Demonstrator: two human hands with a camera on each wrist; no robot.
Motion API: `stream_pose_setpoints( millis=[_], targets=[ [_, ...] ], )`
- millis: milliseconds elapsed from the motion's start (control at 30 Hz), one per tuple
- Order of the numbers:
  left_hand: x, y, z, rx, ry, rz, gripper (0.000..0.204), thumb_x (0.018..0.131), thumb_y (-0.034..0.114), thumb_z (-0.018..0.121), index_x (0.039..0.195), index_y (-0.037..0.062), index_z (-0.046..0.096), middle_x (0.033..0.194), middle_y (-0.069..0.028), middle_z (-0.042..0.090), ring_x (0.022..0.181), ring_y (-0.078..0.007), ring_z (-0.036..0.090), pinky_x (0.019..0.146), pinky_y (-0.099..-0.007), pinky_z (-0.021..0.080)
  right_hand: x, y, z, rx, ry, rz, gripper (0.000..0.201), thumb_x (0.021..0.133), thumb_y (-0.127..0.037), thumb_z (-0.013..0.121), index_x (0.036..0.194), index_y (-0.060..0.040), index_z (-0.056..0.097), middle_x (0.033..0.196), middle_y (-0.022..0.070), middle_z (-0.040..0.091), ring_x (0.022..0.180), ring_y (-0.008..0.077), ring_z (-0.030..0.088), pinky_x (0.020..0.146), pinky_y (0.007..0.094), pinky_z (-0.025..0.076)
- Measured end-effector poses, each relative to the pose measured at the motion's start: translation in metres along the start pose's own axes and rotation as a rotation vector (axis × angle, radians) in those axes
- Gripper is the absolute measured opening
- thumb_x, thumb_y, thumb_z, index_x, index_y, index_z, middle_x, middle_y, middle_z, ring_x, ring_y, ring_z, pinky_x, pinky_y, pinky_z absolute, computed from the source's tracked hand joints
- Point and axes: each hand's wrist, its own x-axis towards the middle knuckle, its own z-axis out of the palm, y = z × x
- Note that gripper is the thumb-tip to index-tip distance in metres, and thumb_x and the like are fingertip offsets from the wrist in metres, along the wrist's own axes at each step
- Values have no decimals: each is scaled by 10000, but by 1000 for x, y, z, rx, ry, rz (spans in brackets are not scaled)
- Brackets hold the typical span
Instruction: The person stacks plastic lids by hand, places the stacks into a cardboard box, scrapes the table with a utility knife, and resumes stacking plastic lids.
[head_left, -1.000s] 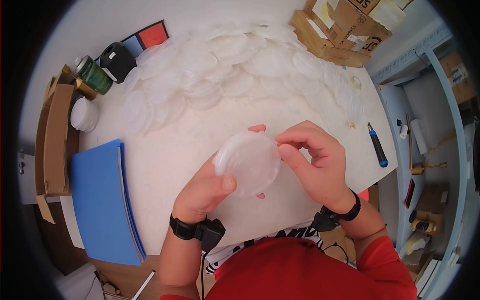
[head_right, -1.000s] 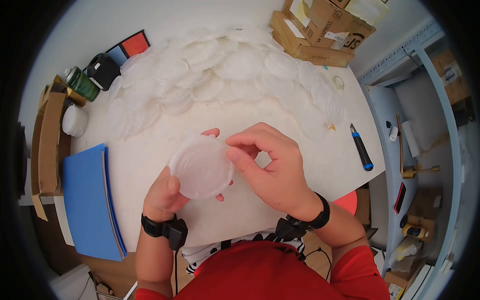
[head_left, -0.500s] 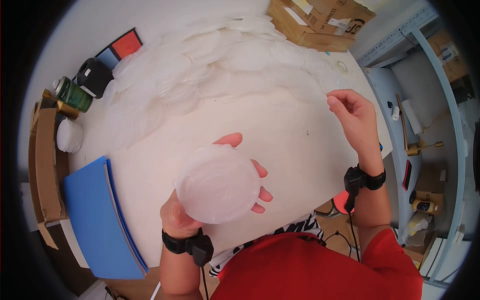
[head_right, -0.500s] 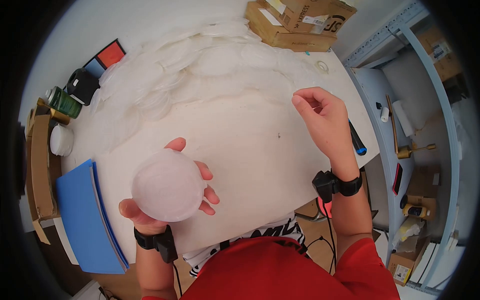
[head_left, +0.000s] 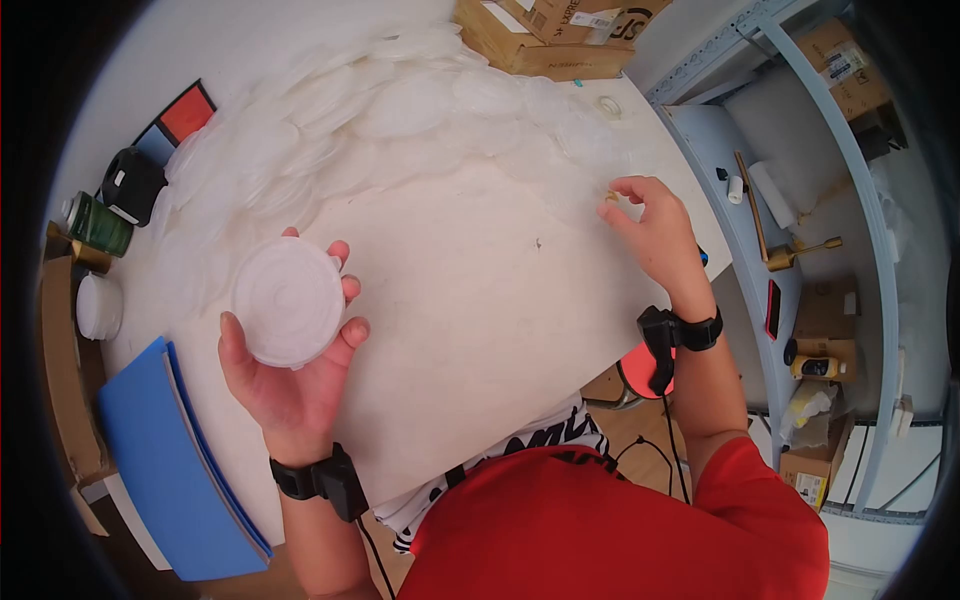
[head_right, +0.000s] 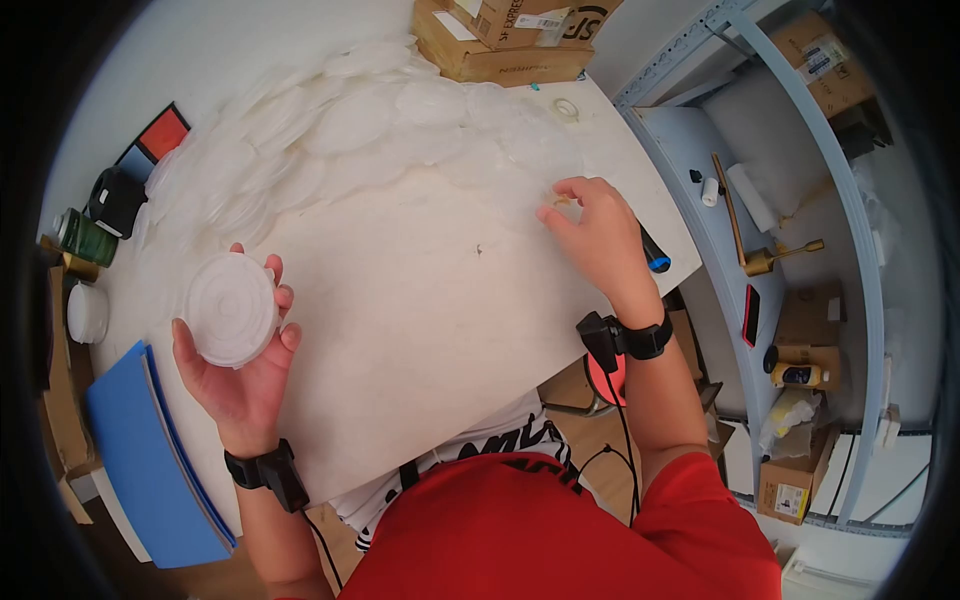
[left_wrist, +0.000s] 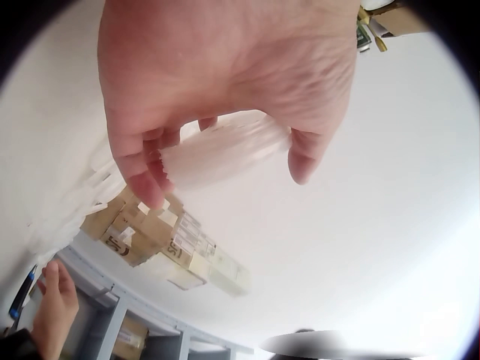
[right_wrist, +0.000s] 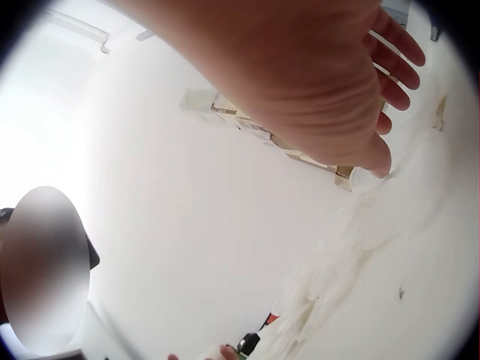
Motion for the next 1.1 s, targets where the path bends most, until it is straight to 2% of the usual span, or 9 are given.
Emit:
stream_pose_setpoints(
  millis=[33, 200, 400, 567, 767, 867, 1000, 1067, 1100],
  targets=[
    [0, -1, -1, 19, 6, 2, 953, 903, 582, 667, 1596, 61, 274, 1510, -278, 425, 1145, -324, 575, 763, -395, 554, -1, 2, 1, -69, -14, -30, 363, 849, -266, 792, 1113, -25, 724, 1097, 143, 712, 1038, 314, 659, 871, 395, 532],
    [2, -1, -4, 28, -11, 4, 936, 907, 530, 672, 1603, 56, 264, 1505, -266, 436, 1152, -331, 587, 772, -403, 575, -4, -9, 10, -63, -60, -9, 540, 803, -316, 831, 1242, -41, 677, 1238, 141, 670, 1177, 333, 604, 987, 411, 493],
    [2, -4, 6, 187, -23, -29, 902, 900, 404, 681, 1602, 20, 266, 1493, -263, 465, 1214, -415, 622, 893, -475, 626, -1, -12, 20, -82, -116, 14, 659, 786, -331, 838, 1320, -11, 623, 1303, 174, 630, 1254, 358, 545, 1055, 419, 464],
    [-1, -11, 15, 316, 114, -95, 822, 891, 347, 664, 1554, -18, 344, 1532, -287, 446, 1303, -457, 576, 978, -510, 595, -1, -11, 27, -89, -76, -22, 670, 769, -327, 846, 1313, -5, 623, 1295, 181, 631, 1246, 366, 546, 1048, 425, 468],
    [1, -9, 19, 296, 130, -145, 817, 857, 349, 694, 1507, -47, 396, 1502, -251, 503, 1301, -444, 583, 1037, -521, 545, -1, -13, 32, -105, -68, -20, 655, 755, -314, 860, 1289, -12, 631, 1288, 181, 627, 1223, 368, 554, 1031, 428, 478],
    [0, -10, 20, 318, 65, -156, 770, 890, 325, 658, 1495, -68, 389, 1480, -287, 506, 1299, -467, 577, 1027, -529, 561, -1, -13, 34, -118, -77, -33, 646, 756, -306, 860, 1286, -17, 631, 1289, 173, 622, 1214, 366, 557, 1028, 426, 481],
    [-2, -13, 11, 356, 89, -156, 676, 927, 272, 638, 1464, -72, 414, 1432, -260, 547, 1275, -435, 600, 1027, -517, 563, -1, -17, 34, -90, -89, -13, 643, 772, -284, 847, 1308, -18, 613, 1318, 171, 600, 1213, 360, 559, 1028, 425, 481],
    [0, -12, 10, 236, 67, -183, 541, 969, 130, 598, 1442, -79, 437, 1389, -218, 586, 1242, -335, 636, 1039, -519, 549, -1, -15, 34, -84, -90, -29, 645, 776, -276, 841, 1317, -16, 606, 1324, 176, 592, 1220, 359, 558, 1034, 425, 479],
    [-1, -11, 10, 245, 90, -171, 541, 969, 130, 598, 1442, -79, 437, 1389, -218, 586, 1242, -335, 636, 1039, -519, 549, 0, -16, 36, -90, -79, -36, 648, 780, -268, 835, 1326, -13, 598, 1330, 181, 585, 1226, 359, 557, 1040, 426, 476]
  ],
)
